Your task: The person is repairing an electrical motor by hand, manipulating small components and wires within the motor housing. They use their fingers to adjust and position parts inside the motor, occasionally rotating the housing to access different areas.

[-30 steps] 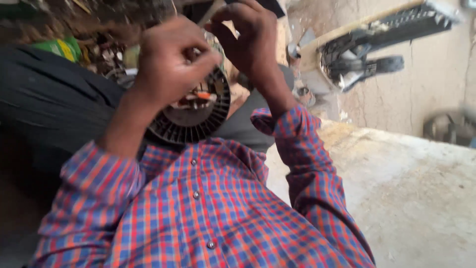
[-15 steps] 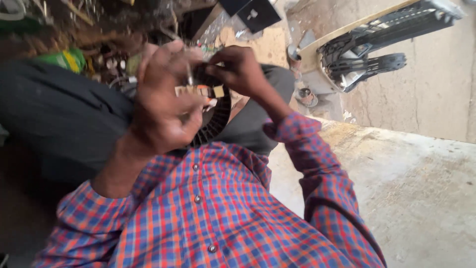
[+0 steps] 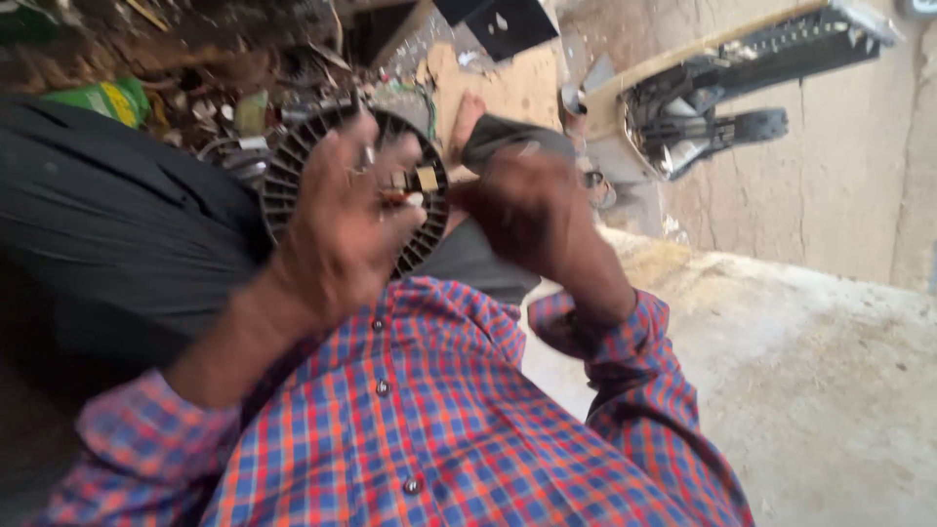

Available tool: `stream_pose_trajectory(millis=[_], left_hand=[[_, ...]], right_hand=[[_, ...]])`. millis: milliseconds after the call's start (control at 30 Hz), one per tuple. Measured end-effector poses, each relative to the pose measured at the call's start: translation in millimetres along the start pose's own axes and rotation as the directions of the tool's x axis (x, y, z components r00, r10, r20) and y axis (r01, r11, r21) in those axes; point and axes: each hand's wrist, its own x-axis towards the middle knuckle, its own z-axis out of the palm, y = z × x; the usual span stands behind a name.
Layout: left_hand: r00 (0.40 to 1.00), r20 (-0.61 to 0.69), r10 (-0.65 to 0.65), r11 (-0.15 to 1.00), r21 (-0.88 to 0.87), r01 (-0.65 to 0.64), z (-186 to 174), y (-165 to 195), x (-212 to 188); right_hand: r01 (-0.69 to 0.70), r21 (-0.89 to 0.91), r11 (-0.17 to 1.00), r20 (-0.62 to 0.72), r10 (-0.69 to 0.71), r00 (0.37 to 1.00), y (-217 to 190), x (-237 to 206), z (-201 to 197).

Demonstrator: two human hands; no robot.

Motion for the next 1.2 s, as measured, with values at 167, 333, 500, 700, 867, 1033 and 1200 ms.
stream_pose_trajectory(millis=[167,333,500,700,867,1033,1200], left_hand=[[0.982,-0.190,-0.014,0.909,-0.412,-0.067,20.0,3.6,-12.2],[0.945,0.162,-0.285,0.906,-0.276,0.320,-2.7,-18.4,72.3],[0.817,0.530,-0.229,0.745,-0.445,0.497,-36.8,-15.2,89.4],[0.992,-0.070,0.105,0.973,0.212,-0.088,-17.6,37.0,9.1],[0.920,-0.140,-0.365,0.539,-0.838,0.086,14.3,-2.1,9.8],[0.870,0.448,-0.205,0.868,-0.329,0.373,-4.2,-30.4,81.1],[0.925,0.279,-0.260,0.807,-0.463,0.366,-27.9,-12.0,59.7]], right_hand=[[-0.176,0.267,0.948,-0.046,0.195,0.980,91.8,26.8,63.5],[0.012,-0.241,0.971,-0.269,-0.079,0.960,80.4,52.3,49.2],[0.195,-0.143,0.970,0.227,-0.159,0.961,-20.2,28.2,13.2],[-0.077,-0.047,0.996,-0.027,0.076,0.997,26.6,-0.4,14.6],[-0.154,0.373,0.915,-0.083,0.198,0.977,108.3,33.6,61.9],[0.038,0.033,0.999,-0.120,-0.034,0.992,57.1,46.0,42.1],[0.122,0.060,0.991,0.232,-0.133,0.964,-13.2,9.0,7.0]])
